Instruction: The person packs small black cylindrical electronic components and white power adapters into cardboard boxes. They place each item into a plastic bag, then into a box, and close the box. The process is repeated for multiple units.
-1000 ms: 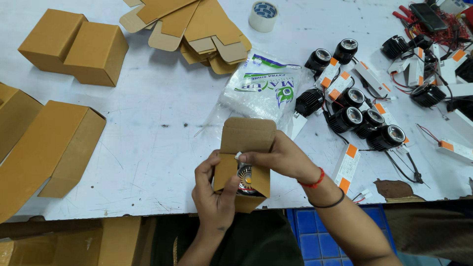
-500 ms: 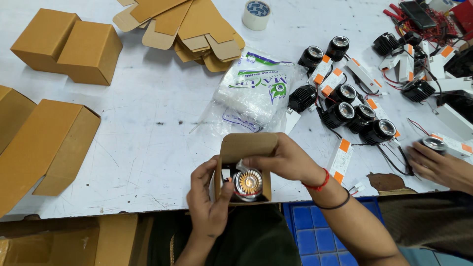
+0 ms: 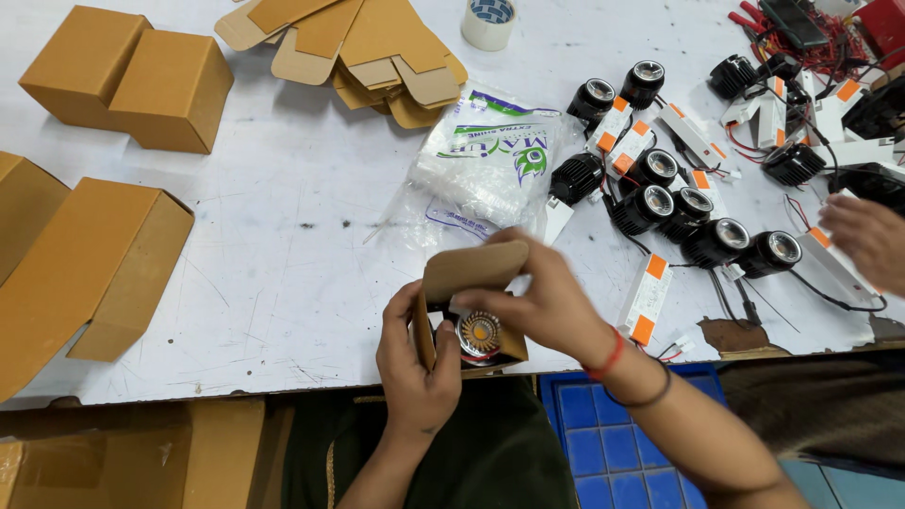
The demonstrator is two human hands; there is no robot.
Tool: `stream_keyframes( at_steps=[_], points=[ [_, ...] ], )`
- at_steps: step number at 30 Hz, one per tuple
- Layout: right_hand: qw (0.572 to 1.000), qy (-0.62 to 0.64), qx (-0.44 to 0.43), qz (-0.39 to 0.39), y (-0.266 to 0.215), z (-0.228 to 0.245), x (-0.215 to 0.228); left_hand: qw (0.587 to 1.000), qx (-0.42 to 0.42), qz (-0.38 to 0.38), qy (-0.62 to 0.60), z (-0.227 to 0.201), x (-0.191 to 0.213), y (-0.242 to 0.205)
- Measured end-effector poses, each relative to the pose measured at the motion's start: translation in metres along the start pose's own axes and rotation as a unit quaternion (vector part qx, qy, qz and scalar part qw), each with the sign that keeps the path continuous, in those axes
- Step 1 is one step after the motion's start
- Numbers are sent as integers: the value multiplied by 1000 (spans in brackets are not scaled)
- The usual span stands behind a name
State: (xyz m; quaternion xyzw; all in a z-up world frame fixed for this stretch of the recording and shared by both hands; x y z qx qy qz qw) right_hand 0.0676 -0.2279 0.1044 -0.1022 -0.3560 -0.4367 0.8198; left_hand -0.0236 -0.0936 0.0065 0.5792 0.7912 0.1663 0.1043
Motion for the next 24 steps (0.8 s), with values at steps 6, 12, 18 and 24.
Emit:
stream_keyframes(
  at_steps=[6, 12, 18, 24],
  points=[
    [961, -176, 207, 55, -72, 37, 13, 1000, -5, 2, -1, -1, 0, 2],
    [886, -376, 88, 258, -77, 47, -34, 1000, -11, 17, -14, 3, -4, -3],
    [886, -291, 71, 355, -53, 47, -28, 999, -45, 7, 2, 0, -4, -4],
    [881, -291, 90, 362, -40, 36, -34, 998, -57, 24, 23, 2, -4, -5]
  ],
)
Point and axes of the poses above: each hand's wrist, its own y-axis towards the middle knuckle, its own x-axis out of the back of the hand, z = x × y, the point moved 3 cm from there along y, towards the middle knuckle, and after that the axes turned 11 degrees about z, right-handed, at the moved point
